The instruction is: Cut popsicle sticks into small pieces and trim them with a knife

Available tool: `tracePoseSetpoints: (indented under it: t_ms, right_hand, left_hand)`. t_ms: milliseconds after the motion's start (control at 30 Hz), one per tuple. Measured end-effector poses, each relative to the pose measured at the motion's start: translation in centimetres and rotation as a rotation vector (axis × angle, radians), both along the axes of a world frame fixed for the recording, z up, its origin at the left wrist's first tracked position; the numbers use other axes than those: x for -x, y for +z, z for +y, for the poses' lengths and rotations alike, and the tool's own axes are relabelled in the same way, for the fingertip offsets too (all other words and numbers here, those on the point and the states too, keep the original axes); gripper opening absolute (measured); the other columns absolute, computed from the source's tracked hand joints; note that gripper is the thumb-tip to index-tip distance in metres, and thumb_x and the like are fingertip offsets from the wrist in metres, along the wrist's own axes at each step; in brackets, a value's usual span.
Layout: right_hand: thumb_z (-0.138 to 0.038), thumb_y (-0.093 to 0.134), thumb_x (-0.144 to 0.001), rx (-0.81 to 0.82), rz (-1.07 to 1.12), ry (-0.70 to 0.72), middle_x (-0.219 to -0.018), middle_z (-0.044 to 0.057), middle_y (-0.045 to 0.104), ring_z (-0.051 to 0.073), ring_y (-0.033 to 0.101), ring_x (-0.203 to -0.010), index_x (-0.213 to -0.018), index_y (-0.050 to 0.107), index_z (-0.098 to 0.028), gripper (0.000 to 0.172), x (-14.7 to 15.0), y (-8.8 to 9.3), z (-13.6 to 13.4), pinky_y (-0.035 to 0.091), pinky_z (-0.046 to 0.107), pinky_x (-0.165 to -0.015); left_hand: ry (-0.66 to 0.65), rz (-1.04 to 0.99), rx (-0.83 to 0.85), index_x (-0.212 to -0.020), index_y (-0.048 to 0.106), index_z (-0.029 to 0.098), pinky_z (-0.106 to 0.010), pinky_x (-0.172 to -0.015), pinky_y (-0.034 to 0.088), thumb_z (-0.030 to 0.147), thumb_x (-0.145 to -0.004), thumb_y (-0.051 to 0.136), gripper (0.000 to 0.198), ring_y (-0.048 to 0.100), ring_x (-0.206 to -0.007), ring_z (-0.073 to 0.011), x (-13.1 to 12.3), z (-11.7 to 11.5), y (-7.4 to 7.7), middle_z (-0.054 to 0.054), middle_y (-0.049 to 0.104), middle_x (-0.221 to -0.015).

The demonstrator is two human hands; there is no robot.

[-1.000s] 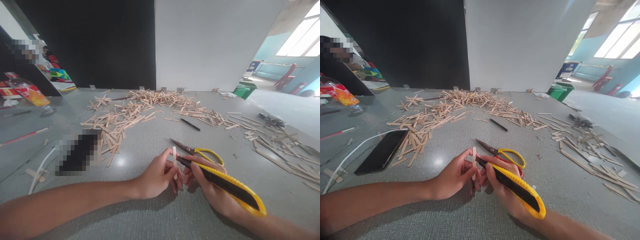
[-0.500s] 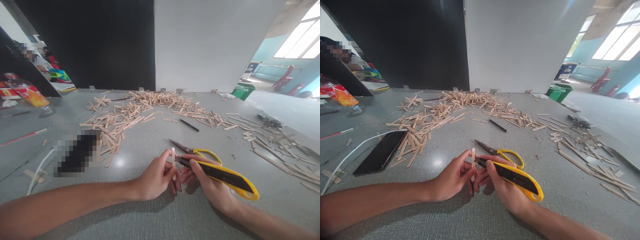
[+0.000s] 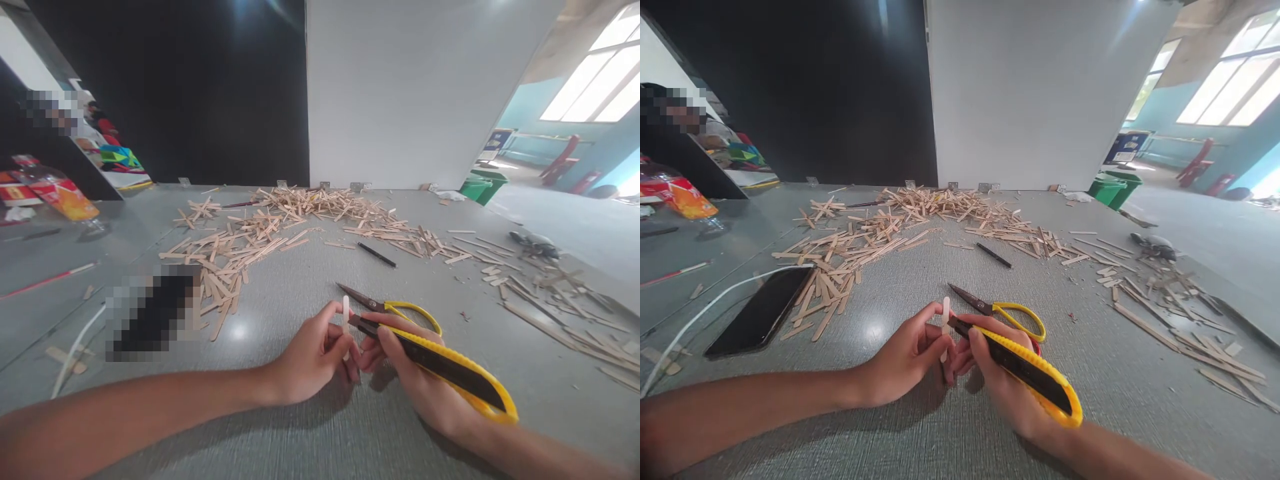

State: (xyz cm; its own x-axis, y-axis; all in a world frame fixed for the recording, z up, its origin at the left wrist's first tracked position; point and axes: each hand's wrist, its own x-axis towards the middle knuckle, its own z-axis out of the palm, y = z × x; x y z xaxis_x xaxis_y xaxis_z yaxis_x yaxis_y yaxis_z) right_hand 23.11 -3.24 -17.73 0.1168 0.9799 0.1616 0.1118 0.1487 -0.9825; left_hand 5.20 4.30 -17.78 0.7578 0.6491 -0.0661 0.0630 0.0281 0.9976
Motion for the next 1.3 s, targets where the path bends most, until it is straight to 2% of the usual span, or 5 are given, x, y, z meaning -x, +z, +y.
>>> tracePoseSetpoints:
  t_ms: [167, 333, 533, 733, 1300]
  right_hand:
    - [-0.053, 0.061, -0.100, -0.033, 0.061, -0.132, -0.078, 0.003, 0.074, 0.016, 0.070, -0.057, -0.120, 0.072, -0.023, 0.037, -0.2, -0.4, 0.2, 0.058, 0.027, -0.052]
    - [-0.039, 0.062, -0.101, -0.153, -0.400, -0.149, -0.093, 0.003, 0.079, 0.020, 0.075, -0.077, -0.120, 0.073, -0.030, 0.024, -0.3, -0.7, 0.6, 0.060, 0.033, -0.069]
    - [-0.027, 0.060, -0.100, -0.219, -0.572, 0.002, -0.092, 0.002, 0.079, 0.020, 0.075, -0.077, -0.116, 0.073, -0.029, 0.021, -0.1, 0.1, 0.9, 0.059, 0.033, -0.072]
    - [-0.025, 0.054, -0.100, -0.159, -0.518, 0.103, -0.092, 0.003, 0.075, 0.021, 0.071, -0.078, -0.119, 0.072, -0.028, 0.027, 0.0, 0.2, 1.0, 0.056, 0.035, -0.074]
    - [-0.024, 0.056, -0.098, -0.157, -0.479, 0.096, -0.094, 0.004, 0.075, 0.023, 0.071, -0.081, -0.118, 0.072, -0.029, 0.026, -0.1, 0.3, 0.9, 0.058, 0.037, -0.076]
  left_hand:
    - [0.152, 0.061, -0.087, -0.120, 0.051, 0.021, -0.023, -0.050, 0.038, 0.050, -0.106, 0.048, 0.032, 0.048, -0.053, -0.0118, 0.6, 0.4, 0.5, 0.006, 0.052, -0.070]
    - [0.254, 0.076, -0.202, -0.126, 0.063, 0.021, -0.027, -0.057, 0.030, 0.045, -0.111, 0.038, 0.038, 0.034, -0.058, -0.0137, 1.4, 0.6, 2.9, 0.007, 0.035, -0.065]
    - [0.257, 0.113, -0.360, -0.130, 0.066, 0.026, -0.025, -0.069, 0.044, 0.045, -0.107, 0.050, 0.034, 0.055, -0.080, -0.0156, 2.4, -0.6, 6.9, -0.002, 0.062, -0.092]
    - [0.179, 0.070, -0.164, -0.122, 0.065, 0.027, -0.020, -0.052, 0.044, 0.049, -0.105, 0.055, 0.030, 0.054, -0.059, -0.0105, 3.1, -2.5, 9.3, 0.002, 0.065, -0.081]
    - [0.092, -0.106, 0.141, -0.117, 0.055, 0.027, -0.018, -0.049, 0.043, 0.050, -0.104, 0.056, 0.027, 0.063, -0.057, -0.0116, 2.7, -3.3, 9.7, -0.001, 0.072, -0.083]
